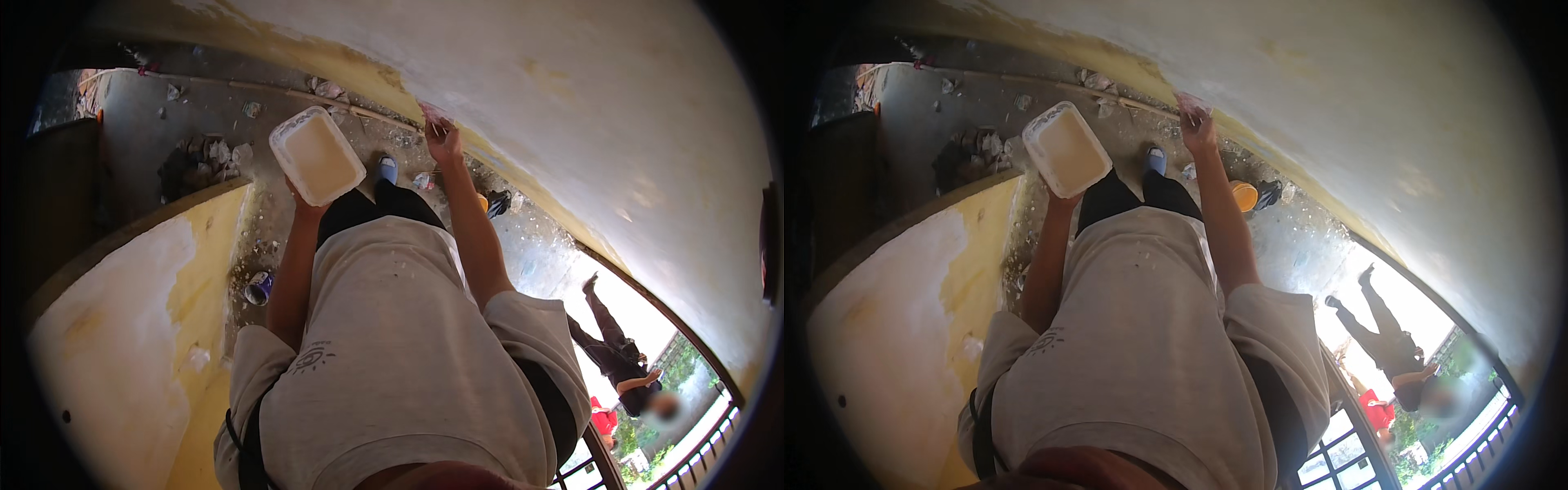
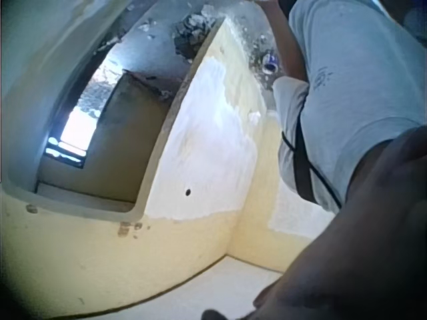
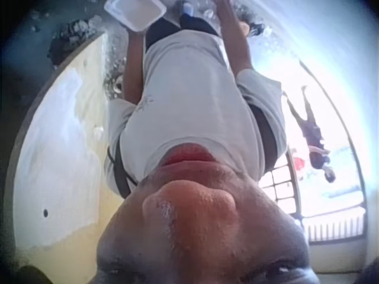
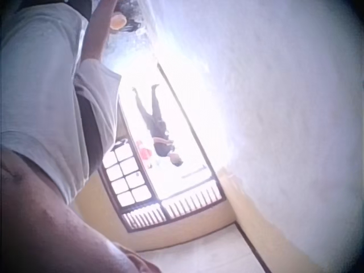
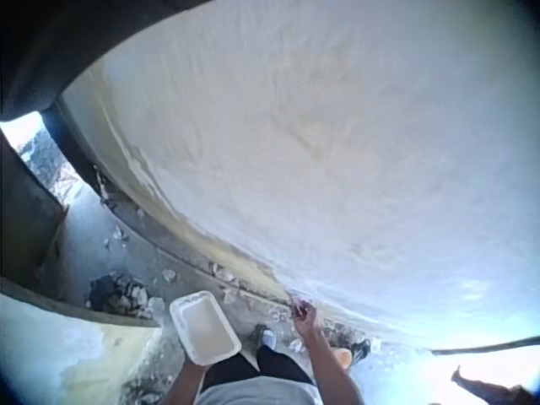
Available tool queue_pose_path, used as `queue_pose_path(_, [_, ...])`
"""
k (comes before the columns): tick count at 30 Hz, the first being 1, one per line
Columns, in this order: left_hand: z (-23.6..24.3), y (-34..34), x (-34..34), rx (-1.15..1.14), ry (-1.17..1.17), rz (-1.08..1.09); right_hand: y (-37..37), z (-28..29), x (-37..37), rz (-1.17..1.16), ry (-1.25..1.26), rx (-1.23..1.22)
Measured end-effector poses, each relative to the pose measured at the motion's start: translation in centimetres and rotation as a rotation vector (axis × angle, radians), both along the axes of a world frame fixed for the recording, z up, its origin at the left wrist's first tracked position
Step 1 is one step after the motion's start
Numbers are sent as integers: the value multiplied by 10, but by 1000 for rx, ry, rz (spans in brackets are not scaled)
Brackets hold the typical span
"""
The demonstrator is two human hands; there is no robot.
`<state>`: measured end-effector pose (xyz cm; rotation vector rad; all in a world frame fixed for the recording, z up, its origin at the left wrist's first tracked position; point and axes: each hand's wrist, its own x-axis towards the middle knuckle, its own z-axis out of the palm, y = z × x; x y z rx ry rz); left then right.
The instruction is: The person applies a white substance from a plastic container onto a yellowed wall using a putty knife, spreading it in thin layers over various spots.
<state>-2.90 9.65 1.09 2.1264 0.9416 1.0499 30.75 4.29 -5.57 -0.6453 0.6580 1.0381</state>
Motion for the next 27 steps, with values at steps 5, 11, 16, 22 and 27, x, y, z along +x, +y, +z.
queue_pose_path(5, [-13, -14, 14, 229, 215, 52, 21, -13, 52, -265, 83, 61])
queue_pose_path(11, [-27, -23, 24, -311, -360, 48, -36, 81, 33, -210, 47, 328])
queue_pose_path(16, [-19, -21, 44, -1399, -1364, -238, -97, 72, 25, -65, 7, 359])
queue_pose_path(22, [-15, -23, 48, -1540, -1409, -246, -63, -10, 34, -49, -23, -19])
queue_pose_path(27, [-23, -27, 30, -1524, -1349, -248, -16, 8, 46, -184, -81, 112])
